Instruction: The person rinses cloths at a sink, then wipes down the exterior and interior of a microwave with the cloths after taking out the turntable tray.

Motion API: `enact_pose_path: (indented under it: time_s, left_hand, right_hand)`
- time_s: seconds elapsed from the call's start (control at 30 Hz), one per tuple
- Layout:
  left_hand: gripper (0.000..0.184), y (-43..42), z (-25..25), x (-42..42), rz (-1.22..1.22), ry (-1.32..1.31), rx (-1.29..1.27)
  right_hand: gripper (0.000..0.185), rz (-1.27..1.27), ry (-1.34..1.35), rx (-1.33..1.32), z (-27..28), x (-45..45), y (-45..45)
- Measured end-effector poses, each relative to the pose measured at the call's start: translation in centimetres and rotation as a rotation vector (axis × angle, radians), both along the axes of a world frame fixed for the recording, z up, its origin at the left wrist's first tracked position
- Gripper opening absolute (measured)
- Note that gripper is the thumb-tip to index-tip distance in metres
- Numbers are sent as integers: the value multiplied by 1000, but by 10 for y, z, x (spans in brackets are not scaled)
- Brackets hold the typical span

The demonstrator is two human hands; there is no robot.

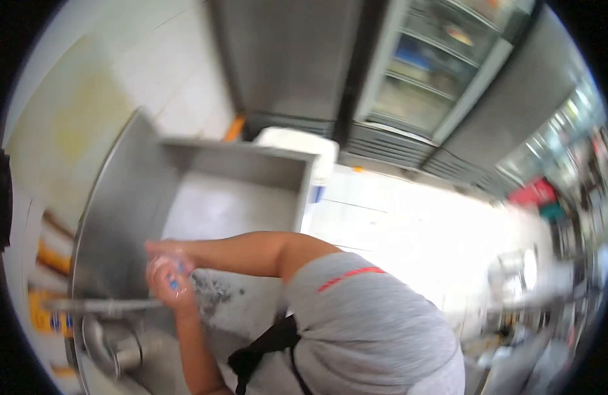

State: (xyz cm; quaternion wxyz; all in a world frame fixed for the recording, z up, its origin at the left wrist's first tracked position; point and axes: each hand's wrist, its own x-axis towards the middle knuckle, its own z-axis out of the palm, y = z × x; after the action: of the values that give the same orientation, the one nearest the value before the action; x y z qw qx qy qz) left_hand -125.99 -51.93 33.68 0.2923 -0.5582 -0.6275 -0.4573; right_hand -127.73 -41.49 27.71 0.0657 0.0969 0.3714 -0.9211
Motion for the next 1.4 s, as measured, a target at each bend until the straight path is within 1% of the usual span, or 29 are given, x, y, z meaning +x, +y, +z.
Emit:
enact_pose_path:
  time_s: [0.03, 0.07, 0.13, 0.17, 0.27, 0.33, 0.37, 0.43, 0.47, 0.53, 0.57, 0.67, 0.7, 0.73, 0.8, 0.87, 0.9, 0.93, 0.97, 1.0, 1.03, 1.07, 1.1, 1.13, 1.17, 1.2, 1.27, 1.3, 1.4]
  left_hand:
    - [2, 8, 3, 9, -21, 102, -35]
    - [1, 19, 9, 23, -117, 125, -84]
    - [2, 29, 23, 43, -247, 195, -192]
    - [5, 44, 28, 59, -275, 284, -128]
    - [4, 73, 30, 97, -438, 419, -169]
    - [6, 92, 26, 132, -566, 488, -269]
    - [7, 103, 24, 154, -628, 530, -316]
    - [6, 131, 21, 205, -714, 638, -252]
    - [6, 143, 19, 233, -756, 692, -220]
    - [6, 170, 19, 293, -930, 747, -215]
    - [9, 181, 18, 328, -968, 773, -157]
    - [7, 210, 10, 435, -1060, 931, -157]
    - [8, 222, 5, 473, -1104, 981, -118]
    - [5, 231, 0, 512, -1104, 1055, -175]
    - [8, 242, -13, 588, -1084, 1200, -304]
    - [15, 256, -19, 671, -1269, 1197, -108]
    - [21, 259, -21, 709, -1365, 1150, -51]
    - [26, 259, -23, 749, -1470, 1086, -299]
    - [32, 258, -25, 788, -1557, 1008, -557]
    - [36, 252, -20, 818, -1542, 1085, -442]
    - [32, 258, -47, 860, -1674, 976, -466]
    - [29, 263, -75, 897, -1798, 856, -479]
    - [33, 253, -49, 915, -1598, 1159, -417]
    - [39, 242, -21, 932, -1409, 1454, -323]
    - [38, 240, -20, 958, -1371, 1553, -299]
    - [38, 240, -26, 979, -1400, 1566, -287]
    - [37, 241, -40, 1027, -1580, 1442, -281]
    - [37, 244, -44, 1048, -1667, 1379, -285]
    - [36, 259, -60, 1110, -1837, 1273, -274]
  right_hand:
    - [41, 52, 6, 49, 17, 15, 11]
    - [39, 133, 16, 92, 25, 25, 22]
    - [40, 311, 143, 177, 37, 41, 44]
    - [41, 405, 208, 227, 43, 50, 57]
    - [43, 749, 165, 143, 29, 74, 105]
    - [43, 605, 141, 244, 31, 121, 125]
    - [43, 458, 115, 388, 34, 152, 132]
    - [42, 269, 26, 730, 40, 219, 146]
    - [42, 216, -28, 898, 42, 253, 155]
    - [42, 171, -144, 1209, 45, 324, 171]
    - [42, 154, -202, 1315, 48, 362, 178]
    - [41, 58, -391, 1497, 58, 489, 194]
    - [41, 11, -464, 1528, 63, 532, 198]
    - [41, -39, -527, 1547, 68, 576, 202]
    - [41, -174, -688, 1551, 70, 660, 201]
    - [37, -345, -981, 1468, 68, 741, 197]
    - [37, -408, -1069, 1558, 78, 784, 184]
    - [39, -560, -1170, 1495, 66, 822, 184]
    - [40, -628, -1312, 1402, 73, 856, 175]
    - [39, -776, -1372, 1380, 61, 891, 175]
    - [39, -788, -1378, 1327, 73, 921, 163]
    - [39, -827, -1505, 1224, 73, 948, 160]
    - [41, -858, -1577, 1228, 82, 969, 149]
    - [40, -893, -1647, 1063, 95, 989, 139]
    - [40, -920, -1703, 1008, 91, 1009, 136]
    - [39, -951, -1765, 952, 87, 1030, 133]
    - [39, -996, -1845, 866, 84, 1065, 130]
    - [39, -968, -1853, 889, 79, 1084, 132]
    - [40, -1030, -1903, 795, 68, 1142, 150]
